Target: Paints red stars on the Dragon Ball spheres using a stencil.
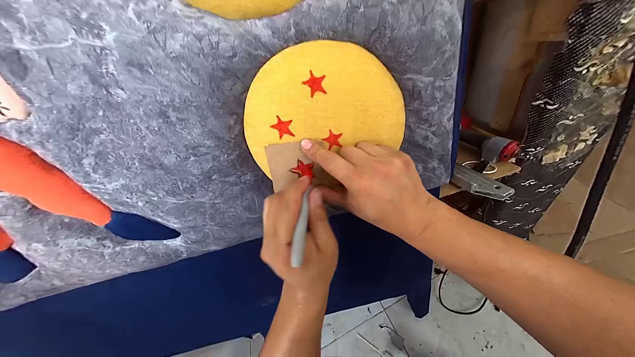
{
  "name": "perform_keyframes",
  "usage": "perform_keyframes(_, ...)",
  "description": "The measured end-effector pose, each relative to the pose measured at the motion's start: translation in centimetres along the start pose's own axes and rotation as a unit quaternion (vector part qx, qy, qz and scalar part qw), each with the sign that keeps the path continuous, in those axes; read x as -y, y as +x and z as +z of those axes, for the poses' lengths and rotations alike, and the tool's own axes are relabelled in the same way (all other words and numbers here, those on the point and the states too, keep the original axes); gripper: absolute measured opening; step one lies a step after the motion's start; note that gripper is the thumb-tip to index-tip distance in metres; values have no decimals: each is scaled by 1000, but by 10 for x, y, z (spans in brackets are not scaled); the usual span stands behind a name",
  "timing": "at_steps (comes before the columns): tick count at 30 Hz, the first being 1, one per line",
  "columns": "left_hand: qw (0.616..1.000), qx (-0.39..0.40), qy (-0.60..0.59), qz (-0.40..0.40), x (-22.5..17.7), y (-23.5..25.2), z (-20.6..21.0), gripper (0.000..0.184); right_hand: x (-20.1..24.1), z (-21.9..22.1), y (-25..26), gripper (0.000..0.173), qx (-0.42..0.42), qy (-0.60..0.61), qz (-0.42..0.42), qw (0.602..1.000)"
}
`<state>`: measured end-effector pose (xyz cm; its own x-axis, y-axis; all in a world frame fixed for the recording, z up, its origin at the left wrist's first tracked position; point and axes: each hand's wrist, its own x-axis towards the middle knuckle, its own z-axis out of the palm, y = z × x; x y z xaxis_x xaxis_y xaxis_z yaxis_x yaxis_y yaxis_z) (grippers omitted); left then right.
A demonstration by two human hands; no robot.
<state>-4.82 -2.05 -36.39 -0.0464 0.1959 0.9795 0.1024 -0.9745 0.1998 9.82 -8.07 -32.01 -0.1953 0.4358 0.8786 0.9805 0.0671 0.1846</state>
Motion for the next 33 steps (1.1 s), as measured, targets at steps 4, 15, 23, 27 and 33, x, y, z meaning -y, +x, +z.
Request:
perform_keyframes(4, 1000, 6, 4, -6, 3, 10, -4, 20, 0, -1, 2, 54, -2, 2, 2, 1000)
perform_keyframes(15, 988, 106, 39, 106, 33, 33, -69, 27, -1, 0, 2, 55, -9, -5, -3, 1000)
perform_keyframes(23, 923, 278, 121, 237, 54, 75, -55, 59, -4, 1, 0, 59, -18, 2, -6, 1000)
perform_keyframes(27, 945, 250, 69, 198, 53, 67, -71, 61, -14, -21, -11, 59, -52, 135, -31, 989)
perform_keyframes(33, 963, 268, 5, -11, 28, -66, -160, 63, 18, -48, -184, 40, -22, 258, 146, 955)
